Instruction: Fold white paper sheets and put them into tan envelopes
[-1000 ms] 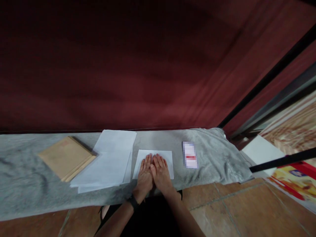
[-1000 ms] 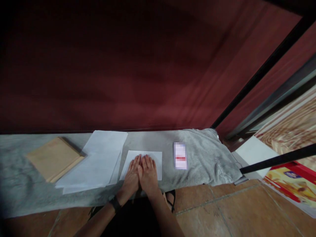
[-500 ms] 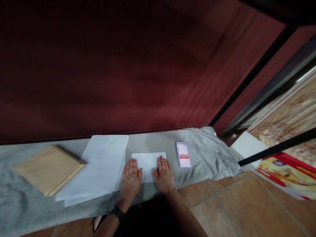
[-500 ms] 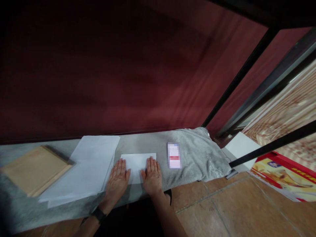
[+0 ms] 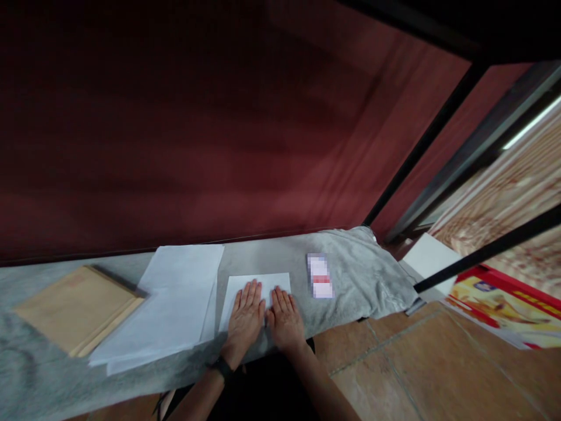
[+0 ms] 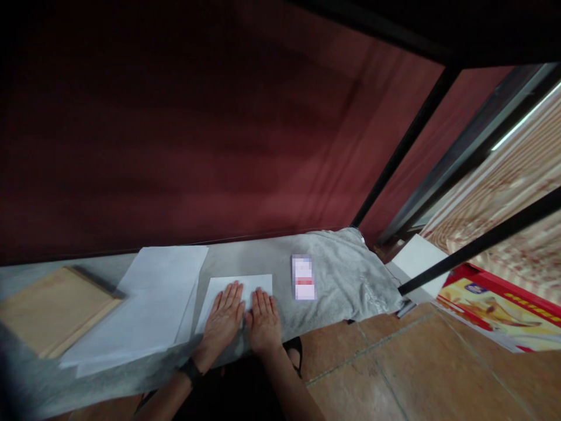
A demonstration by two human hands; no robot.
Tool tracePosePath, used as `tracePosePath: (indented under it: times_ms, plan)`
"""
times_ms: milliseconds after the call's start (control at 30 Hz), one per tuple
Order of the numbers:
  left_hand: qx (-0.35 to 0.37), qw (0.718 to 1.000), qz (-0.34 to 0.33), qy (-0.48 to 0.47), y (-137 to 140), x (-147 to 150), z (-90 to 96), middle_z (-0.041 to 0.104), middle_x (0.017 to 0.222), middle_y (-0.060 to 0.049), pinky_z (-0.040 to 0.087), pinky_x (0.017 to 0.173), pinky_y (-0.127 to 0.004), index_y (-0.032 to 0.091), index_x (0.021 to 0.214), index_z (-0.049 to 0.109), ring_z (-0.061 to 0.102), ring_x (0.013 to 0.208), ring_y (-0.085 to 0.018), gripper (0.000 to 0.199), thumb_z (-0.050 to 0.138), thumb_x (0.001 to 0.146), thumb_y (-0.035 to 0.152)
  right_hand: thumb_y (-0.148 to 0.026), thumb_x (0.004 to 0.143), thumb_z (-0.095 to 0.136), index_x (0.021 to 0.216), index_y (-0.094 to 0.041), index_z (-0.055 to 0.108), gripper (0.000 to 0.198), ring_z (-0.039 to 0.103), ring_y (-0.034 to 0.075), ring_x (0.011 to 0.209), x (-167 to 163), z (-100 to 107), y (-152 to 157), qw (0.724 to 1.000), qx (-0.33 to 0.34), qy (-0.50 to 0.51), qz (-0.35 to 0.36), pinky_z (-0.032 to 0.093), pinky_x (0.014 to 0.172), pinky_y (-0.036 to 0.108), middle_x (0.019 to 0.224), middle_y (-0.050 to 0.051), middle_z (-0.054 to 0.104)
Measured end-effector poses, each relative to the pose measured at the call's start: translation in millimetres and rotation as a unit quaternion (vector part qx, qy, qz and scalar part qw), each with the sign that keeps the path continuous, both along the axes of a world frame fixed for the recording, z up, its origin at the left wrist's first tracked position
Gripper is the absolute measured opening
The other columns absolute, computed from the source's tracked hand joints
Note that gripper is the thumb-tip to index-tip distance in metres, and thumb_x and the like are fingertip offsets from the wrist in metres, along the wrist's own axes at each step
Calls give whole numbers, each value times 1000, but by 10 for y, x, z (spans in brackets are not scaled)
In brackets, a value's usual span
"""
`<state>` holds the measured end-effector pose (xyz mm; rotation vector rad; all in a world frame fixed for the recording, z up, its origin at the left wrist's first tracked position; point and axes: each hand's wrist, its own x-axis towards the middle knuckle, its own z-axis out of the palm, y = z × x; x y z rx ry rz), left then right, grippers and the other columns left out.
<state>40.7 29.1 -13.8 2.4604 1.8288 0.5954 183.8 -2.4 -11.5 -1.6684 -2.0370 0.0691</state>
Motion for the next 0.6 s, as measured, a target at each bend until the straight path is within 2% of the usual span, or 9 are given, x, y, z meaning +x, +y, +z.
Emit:
tracePosePath:
  times_ms: [133, 300, 467, 600]
  plan:
    - [9, 998, 63, -28, -5, -206, -34, 43, 154, -24, 29, 119, -55, 2, 148, 44, 33, 149, -33, 60, 33, 97, 32, -38, 102, 45, 154, -16, 39, 57, 46, 27, 142, 170, -62, -71, 999, 36, -8, 0, 35, 118, 45, 153, 13, 49]
    - [22, 986, 139, -87, -74, -411, -8, 49, 149, -23, 39, 114, -49, 4, 145, 46, 45, 142, -33, 58, 38, 94, 30, -39, 102, 44, 155, -13, 36, 60, 45, 29, 142, 237, -66, -146, 998, 58, -5, -14, 36, 117, 47, 155, 16, 46]
    - [-90, 970, 196, -112, 45, -528, 257, 65, 127, -25, 48, 104, -45, 1, 139, 50, 63, 120, -33, 57, 44, 92, 32, -39, 101, 45, 155, -12, 37, 60, 45, 30, 142, 227, -45, -148, 999, 40, -2, -19, 34, 118, 47, 155, 15, 44]
    - [-150, 938, 220, -220, 158, -621, 405, 73, 105, -15, 53, 94, -41, 8, 133, 55, 70, 102, -30, 55, 59, 83, 31, -38, 100, 48, 153, -12, 40, 60, 45, 30, 142, 247, -42, -131, 999, 33, -2, -19, 34, 119, 47, 155, 16, 45]
